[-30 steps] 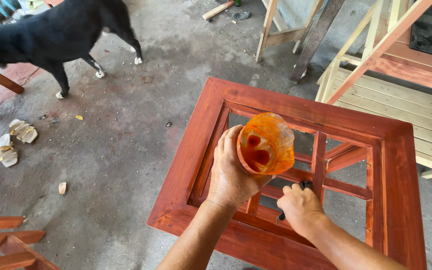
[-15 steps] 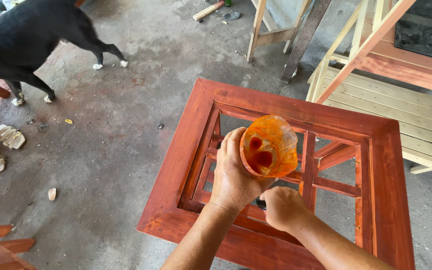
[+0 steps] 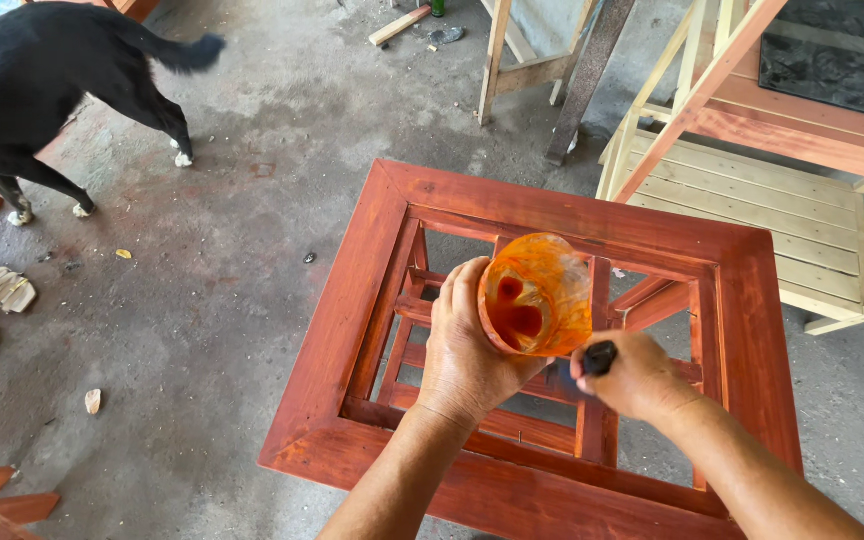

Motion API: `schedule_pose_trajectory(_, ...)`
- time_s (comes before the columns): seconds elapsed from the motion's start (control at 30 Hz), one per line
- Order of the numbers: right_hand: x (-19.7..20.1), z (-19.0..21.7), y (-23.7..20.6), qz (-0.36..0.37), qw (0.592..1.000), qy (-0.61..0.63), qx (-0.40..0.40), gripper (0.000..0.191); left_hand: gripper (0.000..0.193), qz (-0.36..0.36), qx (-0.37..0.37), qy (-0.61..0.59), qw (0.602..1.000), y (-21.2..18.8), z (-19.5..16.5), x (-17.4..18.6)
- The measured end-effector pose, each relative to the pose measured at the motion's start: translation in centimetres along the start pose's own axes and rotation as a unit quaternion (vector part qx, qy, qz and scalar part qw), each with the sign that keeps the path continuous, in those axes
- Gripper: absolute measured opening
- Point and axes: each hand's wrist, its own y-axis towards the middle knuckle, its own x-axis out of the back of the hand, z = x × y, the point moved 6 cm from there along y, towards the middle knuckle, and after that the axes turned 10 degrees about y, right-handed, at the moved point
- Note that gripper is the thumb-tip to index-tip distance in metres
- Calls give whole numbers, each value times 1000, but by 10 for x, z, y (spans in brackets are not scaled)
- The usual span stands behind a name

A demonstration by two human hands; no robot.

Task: The person applies reddish-orange wood stain to a wooden table frame using a brush, holding a cut plastic bottle of stain in one hand. They brush the lower rails, legs, and frame edges, working around the table to coat the wood surfaces.

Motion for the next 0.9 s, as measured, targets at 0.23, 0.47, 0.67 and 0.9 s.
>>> schedule_pose_trajectory(0.23, 4, -10, -21, 87, 987, 111, -80, 13, 114, 38, 28, 0, 999, -7, -7, -3)
schedule_pose_trajectory(0.47, 55, -46, -28, -97, 973, 105, 180, 15, 113, 41, 44, 9, 998, -12, -6, -16)
schedule_pose_trajectory(0.67, 20, -94, -53, 164, 973, 161, -21, 14, 112, 45, 28, 0, 999, -10, -24, -36)
schedule_pose_trajectory(0.9, 51, -101, -37, -87, 976, 199, 6, 13, 112, 40, -11, -3, 999, -6, -44, -51)
